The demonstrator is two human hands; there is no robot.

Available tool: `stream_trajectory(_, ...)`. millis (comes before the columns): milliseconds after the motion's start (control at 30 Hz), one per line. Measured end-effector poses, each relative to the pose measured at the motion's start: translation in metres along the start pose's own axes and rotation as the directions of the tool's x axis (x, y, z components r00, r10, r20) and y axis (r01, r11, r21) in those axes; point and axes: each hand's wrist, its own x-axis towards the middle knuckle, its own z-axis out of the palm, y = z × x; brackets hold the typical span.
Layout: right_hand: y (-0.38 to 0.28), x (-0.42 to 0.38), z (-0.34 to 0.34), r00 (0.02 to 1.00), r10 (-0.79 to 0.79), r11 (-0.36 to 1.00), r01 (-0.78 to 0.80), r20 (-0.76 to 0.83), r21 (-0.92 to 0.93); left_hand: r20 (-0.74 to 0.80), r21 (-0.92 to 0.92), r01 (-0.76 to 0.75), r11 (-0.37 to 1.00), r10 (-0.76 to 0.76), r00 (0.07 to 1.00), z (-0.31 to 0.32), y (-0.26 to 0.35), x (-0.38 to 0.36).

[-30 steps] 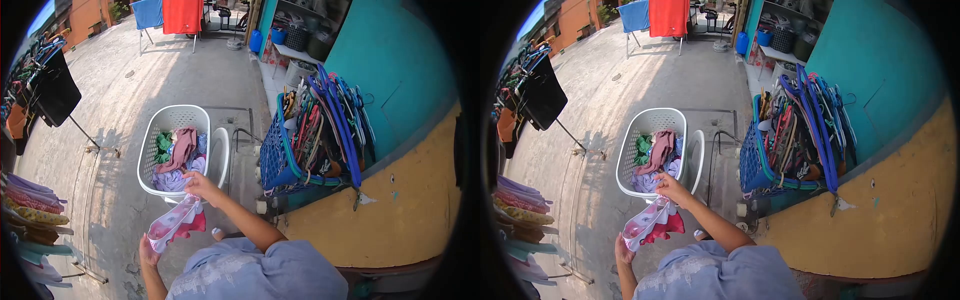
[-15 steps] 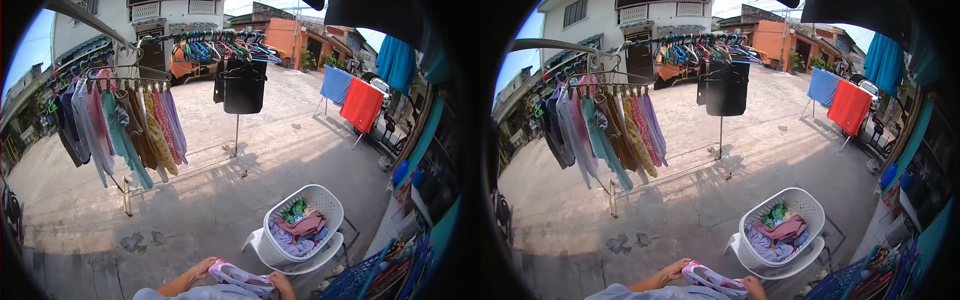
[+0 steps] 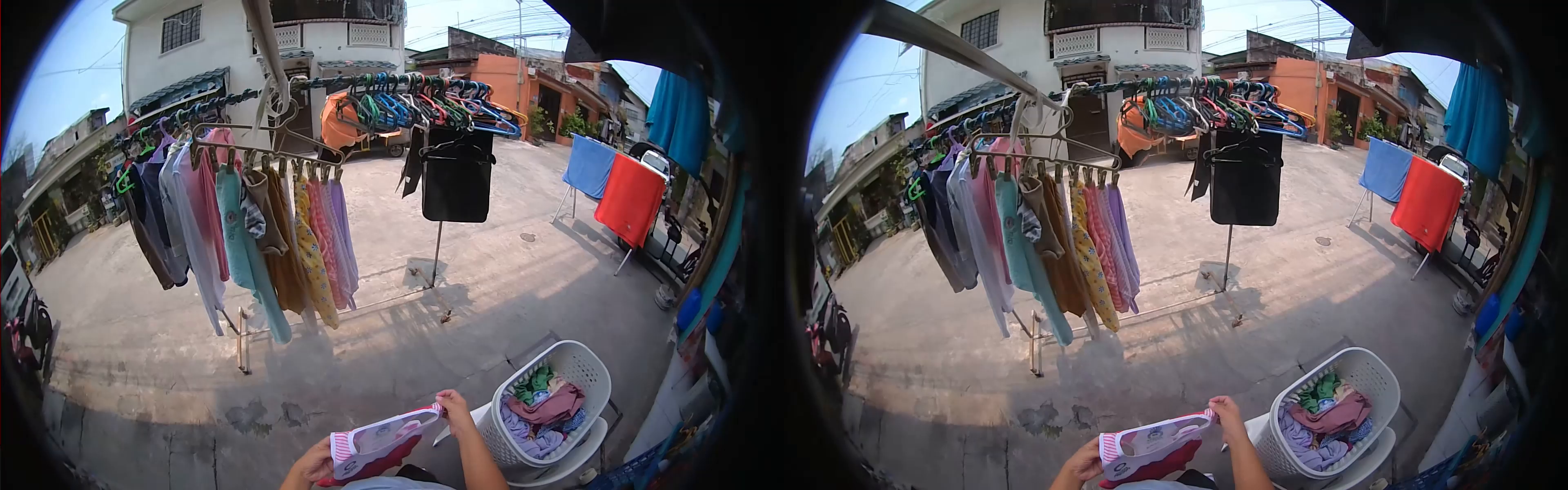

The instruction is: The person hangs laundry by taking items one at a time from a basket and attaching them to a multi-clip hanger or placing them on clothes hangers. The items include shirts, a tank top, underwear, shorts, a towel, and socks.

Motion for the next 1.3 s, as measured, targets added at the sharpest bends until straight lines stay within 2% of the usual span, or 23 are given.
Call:
stream_trajectory(67, -0.001, 0.027, 0.005, 0.999, -0.004, 0.999, 0.005, 0.034, -0.047, -0.029, -0.024, -0.056, 0.998, 0.055, 0.998, 0.008, 0.009, 0.016)
stream_trajectory(167, 0.013, 0.089, -0.002, 0.983, -0.077, 0.951, 0.123, 0.169, -0.284, 0.019, -0.263, 0.115, 0.958, -0.114, 0.993, -0.008, 0.009, 0.069)
stream_trajectory(200, 0.006, 0.102, -0.002, 0.961, -0.170, 0.838, 0.257, 0.217, -0.481, -0.023, -0.236, 0.087, 0.968, -0.095, 0.995, -0.007, 0.005, 0.084)
stream_trajectory(267, -0.023, 0.123, 0.006, 0.878, -0.309, 0.455, 0.474, 0.365, -0.754, -0.108, -0.170, 0.036, 0.985, -0.055, 0.993, 0.001, 0.002, 0.113)
stream_trajectory(333, -0.089, 0.119, 0.034, 0.890, -0.239, 0.804, 0.406, 0.388, -0.435, -0.055, -0.168, 0.062, 0.984, -0.072, 0.996, 0.011, 0.009, 0.142)
stream_trajectory(400, -0.190, 0.088, 0.060, 0.750, -0.250, 0.864, 0.458, 0.613, -0.208, -0.045, -0.213, 0.077, 0.974, -0.089, 0.995, 0.027, 0.019, 0.165)
stream_trajectory(467, -0.259, 0.069, 0.077, 0.365, -0.455, 0.787, 0.592, 0.812, 0.175, -0.074, -0.074, -0.009, 0.997, 0.004, 0.997, 0.038, 0.028, 0.188)
stream_trajectory(533, -0.305, 0.053, 0.095, -0.009, -0.573, 0.666, 0.578, 0.820, 0.472, -0.110, 0.025, -0.067, 0.997, 0.069, 0.992, 0.052, 0.044, 0.203)
stream_trajectory(600, -0.334, 0.036, 0.118, -0.153, -0.637, 0.687, 0.333, 0.756, 0.646, -0.210, 0.056, -0.110, 0.992, 0.119, 0.970, 0.047, 0.048, 0.218)
stream_trajectory(633, -0.342, 0.038, 0.126, -0.248, -0.643, 0.698, 0.200, 0.725, 0.688, -0.255, 0.073, -0.130, 0.989, 0.145, 0.956, 0.045, 0.050, 0.225)
stream_trajectory(700, -0.358, 0.044, 0.140, -0.336, -0.643, 0.716, 0.055, 0.688, 0.696, -0.354, 0.190, -0.191, 0.963, 0.248, 0.902, 0.053, 0.060, 0.225)
stream_trajectory(733, -0.366, 0.044, 0.148, -0.338, -0.631, 0.729, 0.050, 0.698, 0.683, -0.394, 0.251, -0.214, 0.944, 0.302, 0.868, 0.053, 0.065, 0.225)
stream_trajectory(800, -0.370, 0.060, 0.176, -0.405, -0.707, 0.624, 0.027, 0.579, 0.781, -0.451, 0.320, -0.119, 0.940, 0.261, 0.853, 0.025, 0.070, 0.235)
stream_trajectory(833, -0.366, 0.071, 0.200, -0.467, -0.772, 0.487, 0.002, 0.432, 0.873, -0.471, 0.357, -0.073, 0.931, 0.247, 0.847, 0.011, 0.070, 0.239)
stream_trajectory(900, -0.379, 0.098, 0.217, -0.581, -0.695, 0.369, 0.219, 0.425, 0.903, -0.443, 0.230, -0.148, 0.962, 0.239, 0.864, -0.017, 0.072, 0.249)
stream_trajectory(967, -0.413, 0.123, 0.232, -0.517, -0.536, 0.132, 0.730, 0.668, 0.671, -0.415, 0.127, -0.183, 0.975, 0.220, 0.883, -0.040, 0.081, 0.259)
stream_trajectory(1000, -0.434, 0.135, 0.250, -0.428, -0.524, -0.114, 0.892, 0.736, 0.438, -0.411, 0.112, -0.176, 0.978, 0.207, 0.888, -0.047, 0.086, 0.262)
stream_trajectory(1033, -0.450, 0.160, 0.277, -0.415, -0.581, -0.460, 0.877, 0.700, 0.138, -0.408, 0.112, -0.164, 0.980, 0.196, 0.892, -0.054, 0.094, 0.264)
stream_trajectory(1067, -0.464, 0.182, 0.305, -0.441, -0.640, -0.652, 0.745, 0.629, -0.140, -0.405, 0.111, -0.151, 0.982, 0.183, 0.896, -0.062, 0.101, 0.267)
stream_trajectory(1100, -0.480, 0.202, 0.327, -0.415, -0.634, -0.742, 0.566, 0.653, -0.361, -0.401, 0.118, -0.135, 0.984, 0.171, 0.900, -0.069, 0.108, 0.269)
stream_trajectory(1167, -0.512, 0.246, 0.365, -0.233, -0.653, -0.752, 0.315, 0.721, -0.580, -0.399, 0.126, -0.107, 0.986, 0.149, 0.905, -0.083, 0.122, 0.274)
stream_trajectory(1233, -0.532, 0.286, 0.397, 0.014, -0.709, -0.697, 0.143, 0.706, -0.703, -0.401, 0.129, -0.078, 0.989, 0.123, 0.908, -0.097, 0.132, 0.277)
stream_trajectory(1300, -0.543, 0.319, 0.426, 0.364, -0.733, -0.614, 0.012, 0.575, -0.789, -0.411, 0.126, -0.050, 0.991, 0.098, 0.906, -0.109, 0.142, 0.274)
